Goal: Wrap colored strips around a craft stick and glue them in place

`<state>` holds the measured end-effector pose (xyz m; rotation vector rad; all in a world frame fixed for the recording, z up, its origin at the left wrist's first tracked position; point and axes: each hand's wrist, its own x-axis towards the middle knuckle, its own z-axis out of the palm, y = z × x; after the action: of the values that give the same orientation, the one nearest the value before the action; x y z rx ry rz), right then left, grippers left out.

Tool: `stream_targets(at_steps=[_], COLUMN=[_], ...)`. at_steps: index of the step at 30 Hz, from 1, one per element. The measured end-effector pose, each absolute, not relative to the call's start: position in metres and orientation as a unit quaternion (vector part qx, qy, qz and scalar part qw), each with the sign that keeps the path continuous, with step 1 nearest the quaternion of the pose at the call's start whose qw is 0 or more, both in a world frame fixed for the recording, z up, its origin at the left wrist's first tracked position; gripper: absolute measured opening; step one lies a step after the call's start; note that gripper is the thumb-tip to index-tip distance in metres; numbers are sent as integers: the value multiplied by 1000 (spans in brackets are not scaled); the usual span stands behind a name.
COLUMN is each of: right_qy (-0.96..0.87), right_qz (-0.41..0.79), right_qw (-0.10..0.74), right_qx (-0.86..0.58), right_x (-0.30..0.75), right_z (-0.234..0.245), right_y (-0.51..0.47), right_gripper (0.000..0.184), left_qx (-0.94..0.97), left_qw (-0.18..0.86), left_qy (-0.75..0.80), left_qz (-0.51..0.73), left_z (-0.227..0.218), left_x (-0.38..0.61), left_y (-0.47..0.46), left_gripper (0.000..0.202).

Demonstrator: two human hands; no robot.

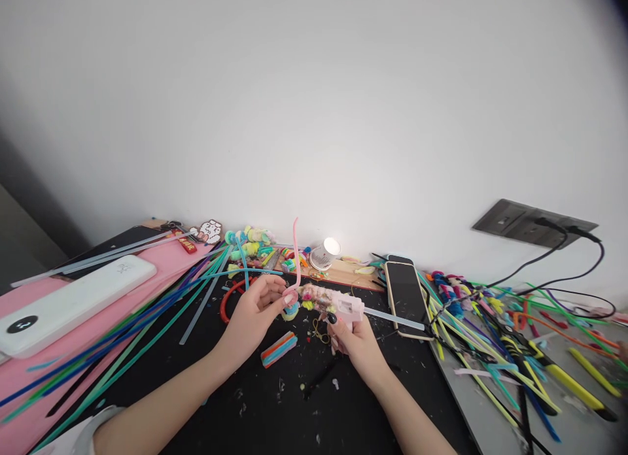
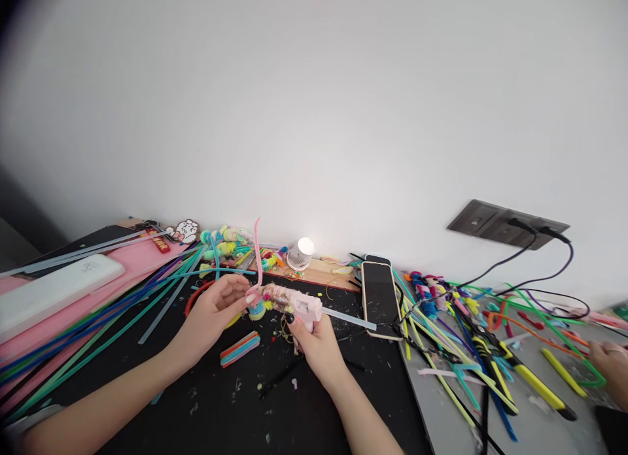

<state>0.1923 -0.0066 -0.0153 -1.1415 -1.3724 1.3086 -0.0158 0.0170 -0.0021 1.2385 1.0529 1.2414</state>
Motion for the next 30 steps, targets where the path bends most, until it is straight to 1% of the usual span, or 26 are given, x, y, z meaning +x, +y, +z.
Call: stream_targets(at_steps=[14,30], right_qy=[-571,-558], right_qz=[519,506], right_qw=[438,449], right_qx=[-462,-480], right_x=[195,191], right_z=[-20,-9], right_y=[-5,-6], right_gripper=[43,44], left_qx=[521,501], left_qw=[523,532], left_qy=[430,445], left_qz=[520,518], left_z=[-8,0], left_x=[-16,-17], left_y=[18,17], left_gripper=[24,29])
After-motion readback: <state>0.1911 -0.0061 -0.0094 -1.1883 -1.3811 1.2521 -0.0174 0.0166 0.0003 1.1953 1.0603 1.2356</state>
